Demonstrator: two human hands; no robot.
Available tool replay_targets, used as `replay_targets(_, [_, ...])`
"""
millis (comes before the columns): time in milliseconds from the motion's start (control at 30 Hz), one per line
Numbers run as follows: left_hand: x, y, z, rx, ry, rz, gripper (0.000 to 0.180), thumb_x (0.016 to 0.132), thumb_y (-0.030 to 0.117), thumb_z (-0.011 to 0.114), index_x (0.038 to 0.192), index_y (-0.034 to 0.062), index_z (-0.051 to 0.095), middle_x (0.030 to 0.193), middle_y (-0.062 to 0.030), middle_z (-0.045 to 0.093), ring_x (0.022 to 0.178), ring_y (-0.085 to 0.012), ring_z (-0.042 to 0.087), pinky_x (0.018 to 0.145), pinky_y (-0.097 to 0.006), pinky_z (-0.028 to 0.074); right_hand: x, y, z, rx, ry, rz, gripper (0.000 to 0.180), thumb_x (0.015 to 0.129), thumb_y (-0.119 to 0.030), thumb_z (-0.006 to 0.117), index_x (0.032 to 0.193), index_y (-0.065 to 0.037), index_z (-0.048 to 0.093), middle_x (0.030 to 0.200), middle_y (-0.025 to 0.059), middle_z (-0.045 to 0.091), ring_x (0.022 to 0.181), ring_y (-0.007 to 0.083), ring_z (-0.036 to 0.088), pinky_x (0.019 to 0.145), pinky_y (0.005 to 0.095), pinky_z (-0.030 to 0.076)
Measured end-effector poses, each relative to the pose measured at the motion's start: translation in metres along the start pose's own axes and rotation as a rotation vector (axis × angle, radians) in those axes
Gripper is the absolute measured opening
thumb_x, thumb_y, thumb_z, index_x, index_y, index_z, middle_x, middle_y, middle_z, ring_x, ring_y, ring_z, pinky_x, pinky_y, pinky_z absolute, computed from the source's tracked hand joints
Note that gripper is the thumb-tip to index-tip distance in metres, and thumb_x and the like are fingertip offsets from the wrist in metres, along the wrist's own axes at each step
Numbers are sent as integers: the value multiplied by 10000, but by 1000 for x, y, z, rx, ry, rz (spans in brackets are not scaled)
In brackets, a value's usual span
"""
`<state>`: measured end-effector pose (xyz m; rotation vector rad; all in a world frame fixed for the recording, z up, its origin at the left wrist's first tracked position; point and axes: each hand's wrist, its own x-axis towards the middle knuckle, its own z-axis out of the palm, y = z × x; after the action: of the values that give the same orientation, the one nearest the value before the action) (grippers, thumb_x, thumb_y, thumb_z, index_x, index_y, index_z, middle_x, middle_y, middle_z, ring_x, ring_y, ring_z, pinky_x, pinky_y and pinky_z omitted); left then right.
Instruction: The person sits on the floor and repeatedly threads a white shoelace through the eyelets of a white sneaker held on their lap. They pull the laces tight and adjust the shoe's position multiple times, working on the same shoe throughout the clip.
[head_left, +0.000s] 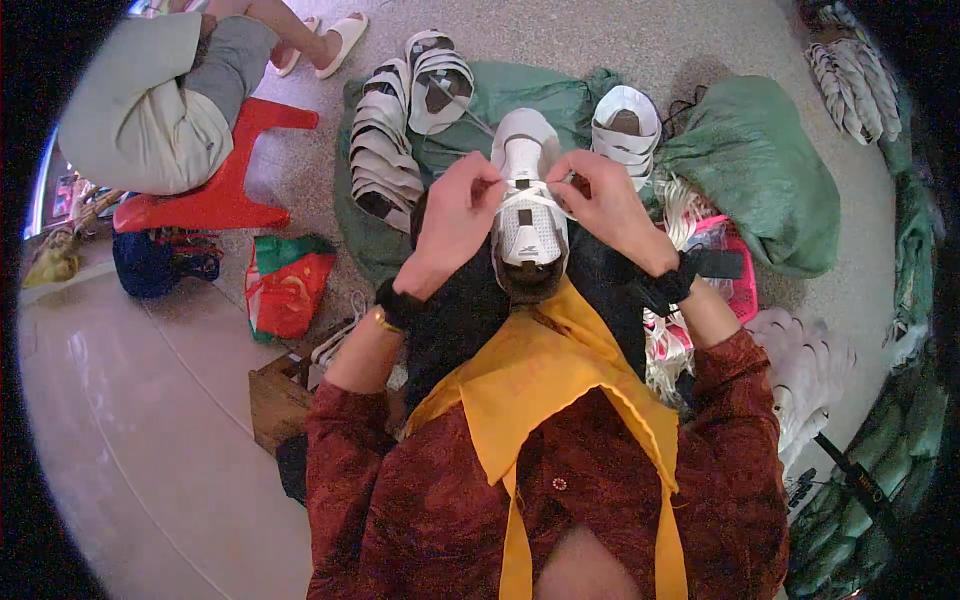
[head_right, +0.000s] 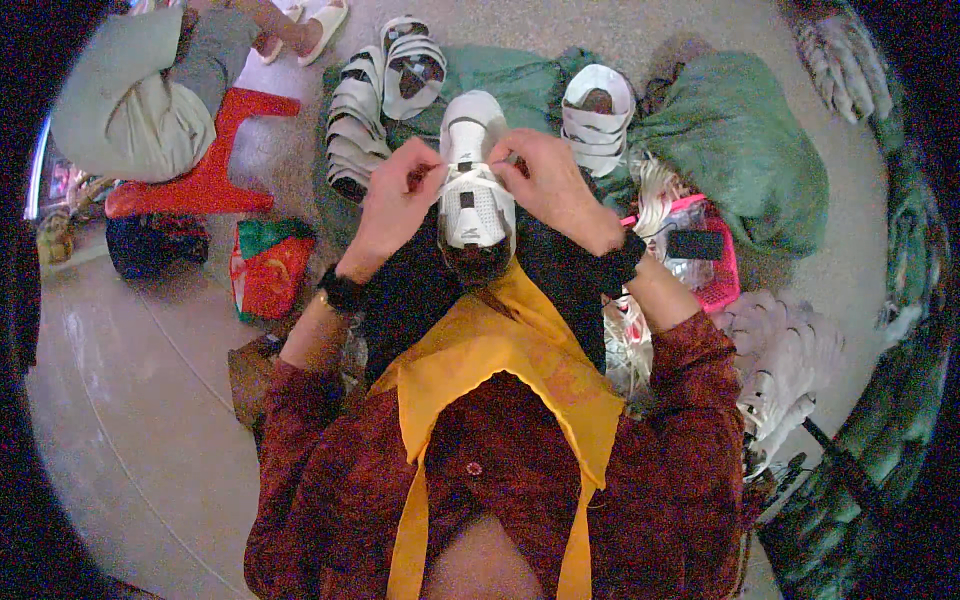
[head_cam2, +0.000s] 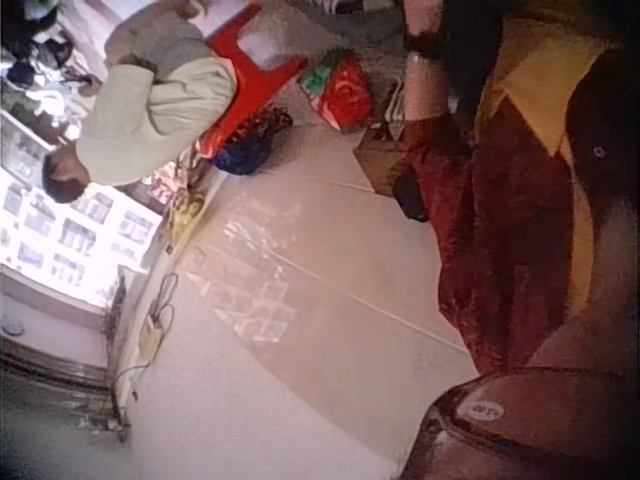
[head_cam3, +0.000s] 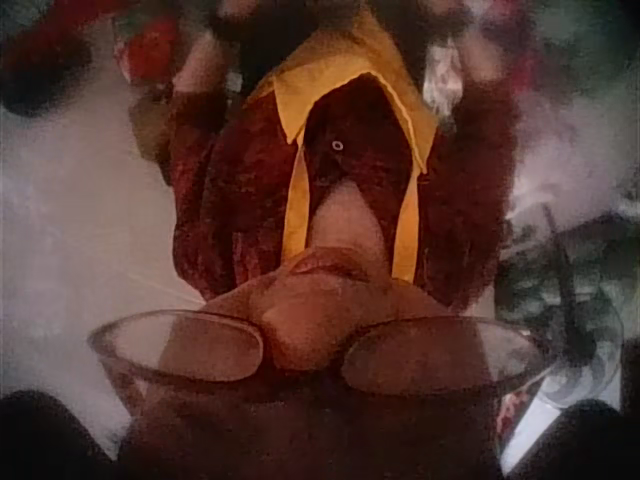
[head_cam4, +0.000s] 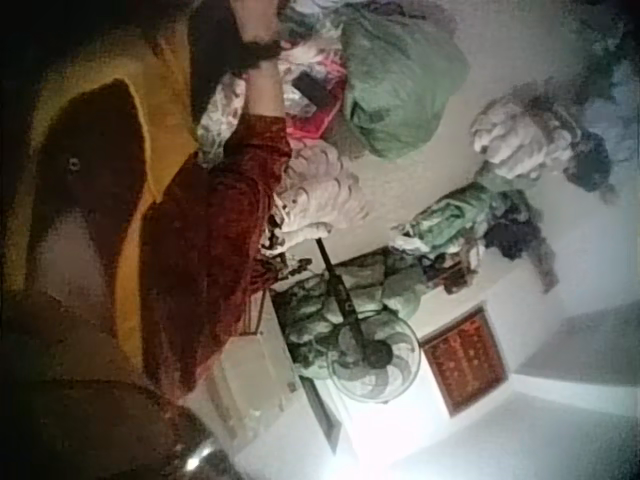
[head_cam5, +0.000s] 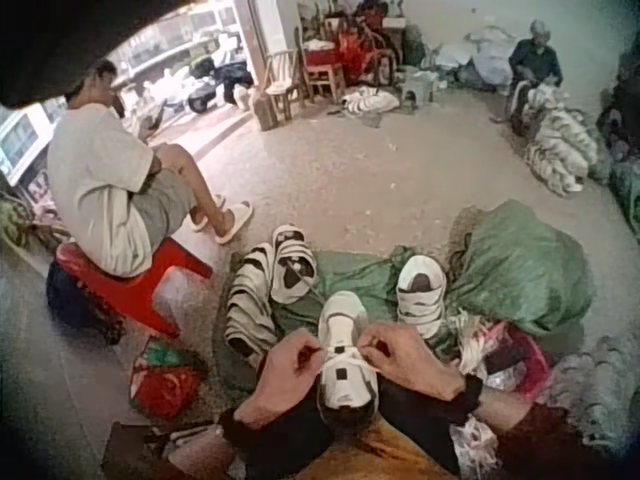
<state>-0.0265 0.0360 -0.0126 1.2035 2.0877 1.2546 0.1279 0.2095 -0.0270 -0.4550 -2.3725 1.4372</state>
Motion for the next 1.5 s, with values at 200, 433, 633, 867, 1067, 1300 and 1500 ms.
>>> replay_targets(200, [13,4,1,222,-31,141,76,891,13,634,911,3,560,787,-140,576,707,-292,595,652,-377,478,-2,0,1,54,-8,60,84,834,-72,702,913,-45,686,838,133,676,702,275,660,630,371,511])
replay_targets(433, [12,0,8,302,25,207,81,906,6,600,950,0,532,819,-174,579,769,-359,598,681,-399,482,0,1,1,19,-6,-16,67,861,-50,691,922,-27,676,800,102,660,676,205,626,602,328,488])
replay_targets(633, [6,-22,7,-108,-74,-123,55,968,34,586,959,32,532,826,-12,543,788,-99,520,700,-275,443,8,-4,2,17,-24,-63,37,909,-30,662,944,-19,660,769,43,634,639,99,571,564,273,449])
replay_targets(867, [12,-20,4,-257,-205,-159,74,964,62,621,958,68,547,866,36,521,808,-67,486,712,-227,412,9,12,0,292,-115,64,63,882,-46,657,937,-20,673,780,65,652,660,115,611,589,305,492])
replay_targets(1067, [17,-22,-3,-208,-287,-133,68,960,90,616,938,75,553,867,46,509,813,-69,474,728,-222,402,13,18,-1,212,-125,-16,40,890,-56,652,906,-23,670,767,54,655,633,128,619,585,294,501])
replay_targets(1300, [29,-20,-12,-327,-409,-286,138,985,180,596,900,73,576,847,50,514,794,-81,481,731,-232,406,21,15,-1,87,-209,-18,71,980,-71,621,935,-16,622,788,-13,595,682,53,573,619,234,496])
replay_targets(1500, [28,-17,-14,-268,-407,-282,155,993,200,608,916,67,592,821,52,538,776,-77,487,726,-233,410,22,25,-1,267,-276,111,62,991,-92,628,971,-33,627,826,-32,605,710,43,572,651,224,507])
